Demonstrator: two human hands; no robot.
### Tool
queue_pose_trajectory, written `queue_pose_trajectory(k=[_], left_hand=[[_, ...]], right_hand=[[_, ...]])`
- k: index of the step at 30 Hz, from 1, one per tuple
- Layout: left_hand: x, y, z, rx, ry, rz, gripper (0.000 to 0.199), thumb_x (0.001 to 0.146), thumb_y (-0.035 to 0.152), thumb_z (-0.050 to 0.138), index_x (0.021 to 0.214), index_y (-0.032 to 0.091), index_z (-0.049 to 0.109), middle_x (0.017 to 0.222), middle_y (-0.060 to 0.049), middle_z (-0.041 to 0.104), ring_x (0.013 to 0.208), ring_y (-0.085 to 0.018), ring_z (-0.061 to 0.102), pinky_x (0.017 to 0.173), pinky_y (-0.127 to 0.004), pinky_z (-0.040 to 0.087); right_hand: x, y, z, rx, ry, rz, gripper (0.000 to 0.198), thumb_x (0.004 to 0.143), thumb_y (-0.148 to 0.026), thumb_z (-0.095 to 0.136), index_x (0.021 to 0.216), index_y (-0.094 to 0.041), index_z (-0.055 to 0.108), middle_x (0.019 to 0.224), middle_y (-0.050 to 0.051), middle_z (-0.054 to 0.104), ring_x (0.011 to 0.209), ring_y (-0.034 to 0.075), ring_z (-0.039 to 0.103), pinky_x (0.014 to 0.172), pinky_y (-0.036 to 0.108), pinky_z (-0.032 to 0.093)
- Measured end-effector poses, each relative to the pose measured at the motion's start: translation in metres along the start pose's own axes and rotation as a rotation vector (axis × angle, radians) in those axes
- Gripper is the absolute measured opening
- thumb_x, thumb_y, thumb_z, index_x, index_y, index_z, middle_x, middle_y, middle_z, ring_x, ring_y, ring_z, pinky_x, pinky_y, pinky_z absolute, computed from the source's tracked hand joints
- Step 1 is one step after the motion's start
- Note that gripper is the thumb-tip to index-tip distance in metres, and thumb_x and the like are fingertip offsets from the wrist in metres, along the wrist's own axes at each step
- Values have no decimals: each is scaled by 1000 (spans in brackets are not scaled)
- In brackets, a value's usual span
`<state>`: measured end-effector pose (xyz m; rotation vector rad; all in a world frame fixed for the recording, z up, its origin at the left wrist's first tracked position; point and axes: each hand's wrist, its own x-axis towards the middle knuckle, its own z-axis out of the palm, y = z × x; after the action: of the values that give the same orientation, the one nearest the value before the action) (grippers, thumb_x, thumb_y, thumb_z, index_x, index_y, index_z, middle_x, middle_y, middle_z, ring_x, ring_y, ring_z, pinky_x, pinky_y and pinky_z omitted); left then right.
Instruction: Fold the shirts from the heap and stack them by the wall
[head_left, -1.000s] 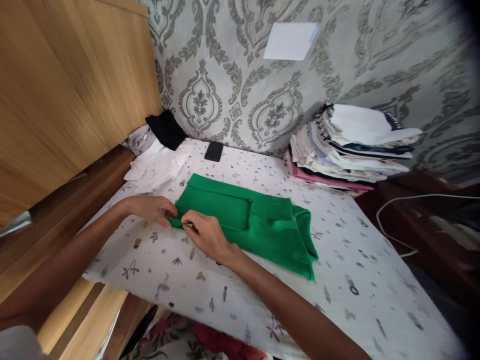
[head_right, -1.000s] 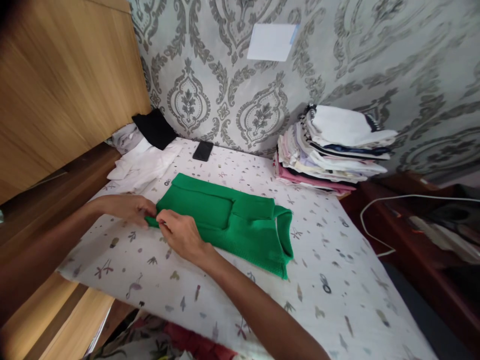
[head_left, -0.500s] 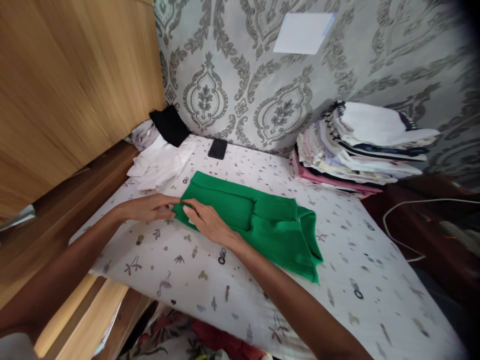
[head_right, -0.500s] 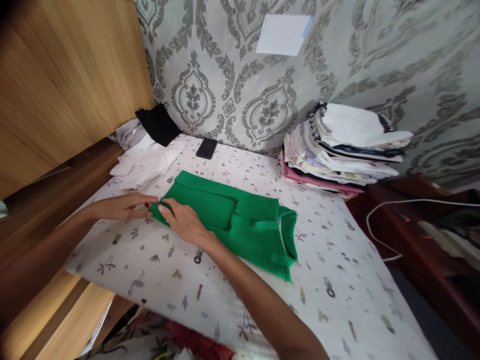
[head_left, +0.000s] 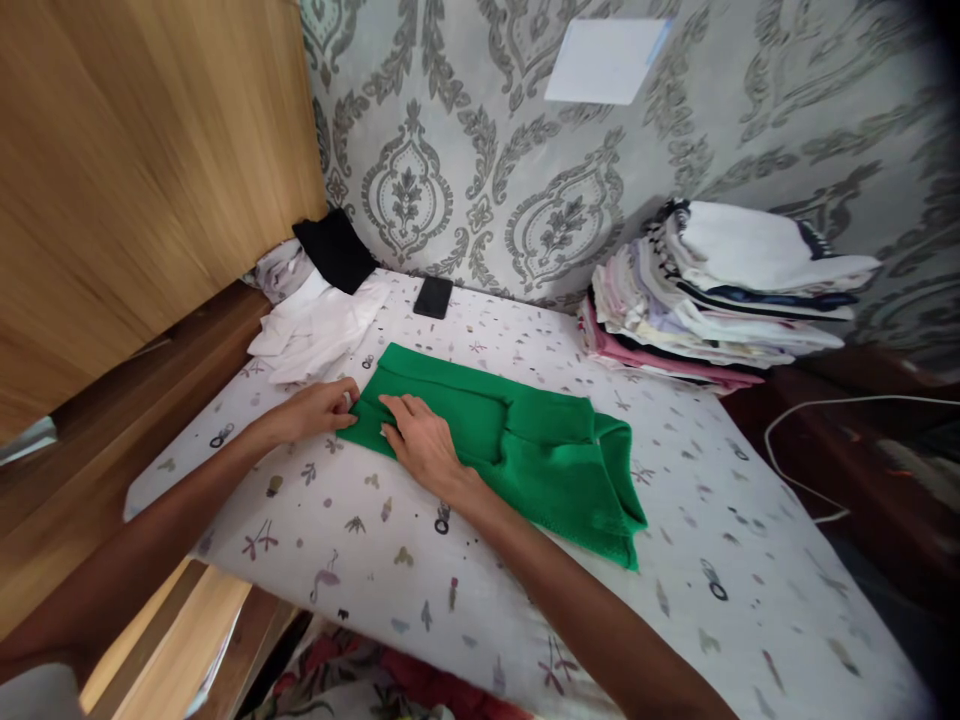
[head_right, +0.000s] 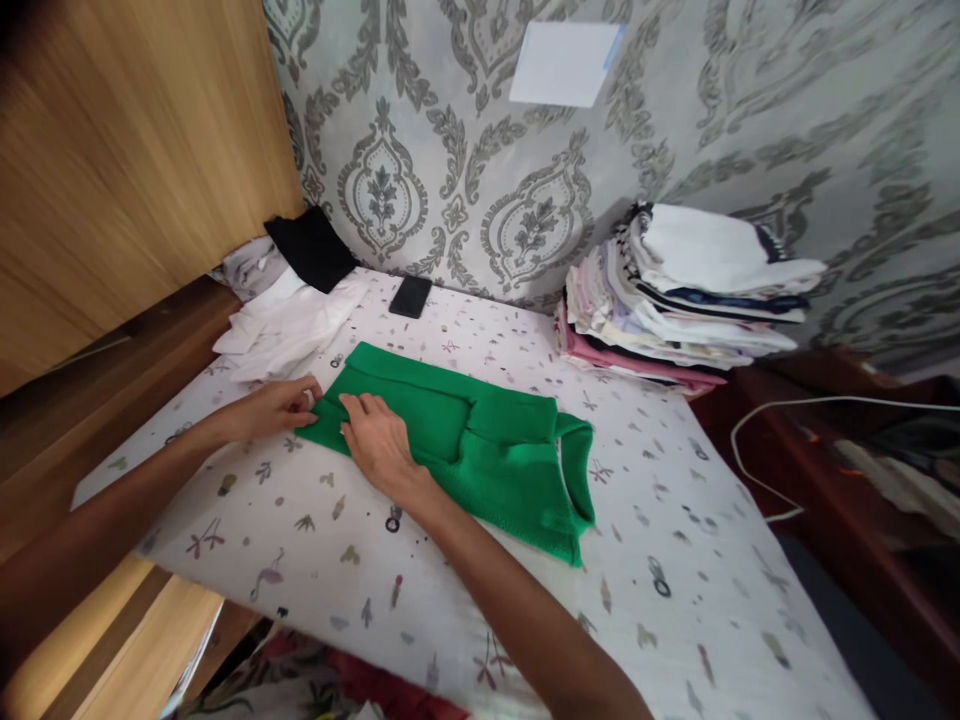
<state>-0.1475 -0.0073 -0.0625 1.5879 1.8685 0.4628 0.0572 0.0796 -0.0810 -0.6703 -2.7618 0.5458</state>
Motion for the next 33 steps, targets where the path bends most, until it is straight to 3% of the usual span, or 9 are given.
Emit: queue_pose_trajectory(k=[4,8,12,15,20,24,26,29,33], left_hand=[[-6,9,8,207,248,10,29,88,42,54,111,25,51,80,1,62,74,-21,59,67,-31,40],[-2,19,30,257,446,258,28,99,36,36,119,21,50,113,-10,61,105,-26,57,90,-40,45],[15,10,40,264,415,280,26,96,32,41,116,20,52,112,-12,59,105,-27,55,93,-44,46],[40,1,22,156,432,228,27,93,34,46,115,21,53,108,-8,60,101,-24,58,90,-40,48],[105,3,-21,68,380,-82,25,85,31,56,107,19,59,82,-2,65,78,-19,61,74,-30,47],[142,8,-28,70,308,-188,13,76,30,66,81,18,63,59,1,59,61,-17,58,58,-25,41],[149,8,-25,68,263,-196,16,71,31,70,70,19,60,50,3,53,53,-15,55,53,-24,37],[150,8,-21,50,228,-198,18,70,28,70,64,20,55,45,5,47,46,-14,50,48,-24,35],[145,13,-21,21,242,-185,13,73,27,65,73,20,54,48,7,45,44,-13,47,46,-23,34]], right_hand=[[-12,7,-3,8,114,-62,35,98,-20,48,132,-16,58,135,17,59,124,28,54,103,47,45],[-21,17,3,-22,101,-71,37,99,-21,46,134,-14,57,147,20,50,139,29,43,112,51,37],[-20,17,6,-62,82,-41,35,96,-20,53,130,-13,59,147,22,48,141,32,39,112,56,35],[-14,1,-2,-84,145,-58,28,97,-20,52,122,-15,63,140,21,53,131,31,47,104,52,43],[6,-44,-5,-144,-77,-42,25,98,-37,57,108,-15,64,110,15,65,106,28,62,79,39,55],[18,-59,6,-176,-155,49,33,96,-38,59,116,-12,59,109,16,68,100,29,68,76,39,57],[22,-59,8,-190,-157,57,24,98,-23,51,117,-11,59,109,17,69,98,28,70,75,37,57],[24,-55,3,-161,-175,78,28,93,-7,43,115,-11,60,107,18,71,94,27,72,71,35,55],[18,-44,-11,46,-108,188,21,87,-17,53,106,-16,62,96,12,74,86,27,71,69,35,53]])
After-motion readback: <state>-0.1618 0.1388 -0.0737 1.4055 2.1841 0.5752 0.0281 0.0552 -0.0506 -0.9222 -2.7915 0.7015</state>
